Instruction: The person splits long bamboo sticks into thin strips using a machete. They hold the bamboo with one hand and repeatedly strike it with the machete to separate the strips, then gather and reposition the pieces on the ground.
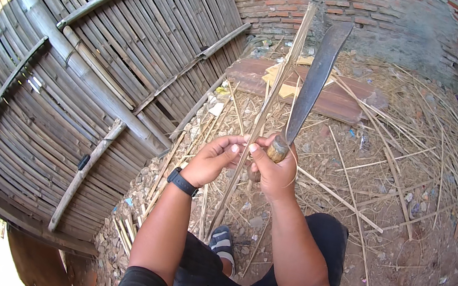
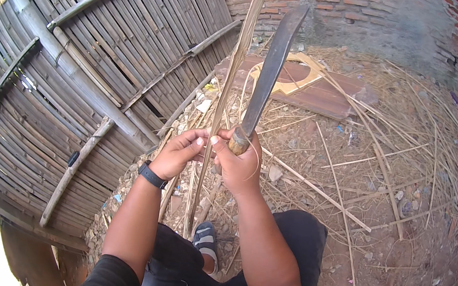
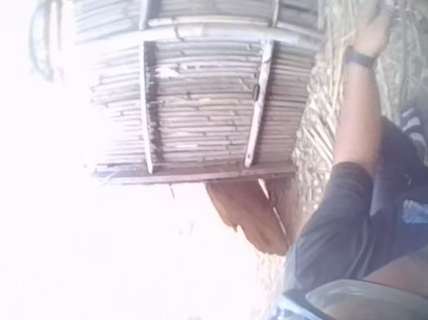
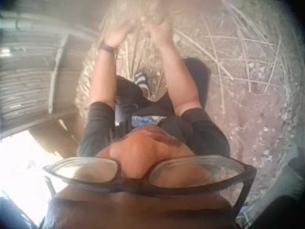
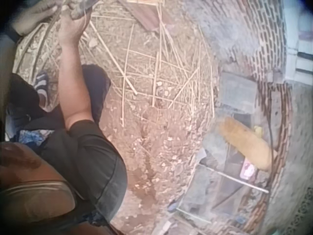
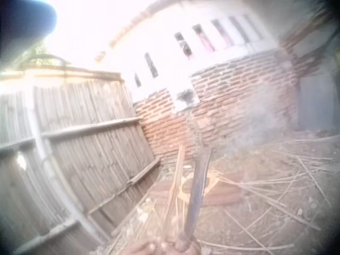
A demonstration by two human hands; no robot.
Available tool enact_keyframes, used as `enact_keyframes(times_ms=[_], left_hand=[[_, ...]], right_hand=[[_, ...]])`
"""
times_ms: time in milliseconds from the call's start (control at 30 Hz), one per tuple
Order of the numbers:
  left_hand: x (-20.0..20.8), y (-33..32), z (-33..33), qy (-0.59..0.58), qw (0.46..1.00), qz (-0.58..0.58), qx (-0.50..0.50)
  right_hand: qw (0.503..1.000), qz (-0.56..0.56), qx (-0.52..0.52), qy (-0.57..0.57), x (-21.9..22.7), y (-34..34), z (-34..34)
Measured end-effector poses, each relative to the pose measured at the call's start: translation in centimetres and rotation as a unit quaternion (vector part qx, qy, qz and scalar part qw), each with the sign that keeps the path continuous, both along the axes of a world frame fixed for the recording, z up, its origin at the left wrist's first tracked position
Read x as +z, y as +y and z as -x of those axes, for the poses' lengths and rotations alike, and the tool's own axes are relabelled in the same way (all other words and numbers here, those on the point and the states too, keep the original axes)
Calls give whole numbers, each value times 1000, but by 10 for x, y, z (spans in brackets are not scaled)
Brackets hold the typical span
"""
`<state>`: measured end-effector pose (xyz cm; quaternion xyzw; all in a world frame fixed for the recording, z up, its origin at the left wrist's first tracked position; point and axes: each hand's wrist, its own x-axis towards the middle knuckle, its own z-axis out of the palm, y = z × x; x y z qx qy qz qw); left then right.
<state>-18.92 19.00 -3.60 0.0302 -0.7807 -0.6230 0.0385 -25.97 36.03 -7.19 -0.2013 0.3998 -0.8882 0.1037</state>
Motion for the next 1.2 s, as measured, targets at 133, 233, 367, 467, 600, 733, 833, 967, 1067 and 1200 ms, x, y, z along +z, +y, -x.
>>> enact_keyframes(times_ms=[133,233,367,467,600,733,833,967,1067,1200], left_hand=[[2,-1,9,-44,996,4,-75],[6,6,10,-18,993,-12,-114],[10,11,15,-16,992,-6,-121],[11,9,15,-6,998,5,-68],[14,6,17,45,996,76,-7],[20,-1,14,18,992,121,7],[23,-1,12,32,994,105,15],[29,8,6,44,995,80,26],[21,-7,1,73,992,97,32],[13,-15,-3,99,988,109,49]], right_hand=[[999,51,-3,-6,1,2,5],[998,51,9,-21,6,8,9],[996,81,13,-33,6,8,8],[996,75,-6,-48,16,10,5],[998,36,-34,-37,22,18,9],[998,30,-45,-34,28,21,7],[997,0,-65,-30,32,25,5],[997,-29,-76,-7,36,36,6],[995,-77,-63,29,48,49,2],[991,-97,-54,81,66,68,2]])
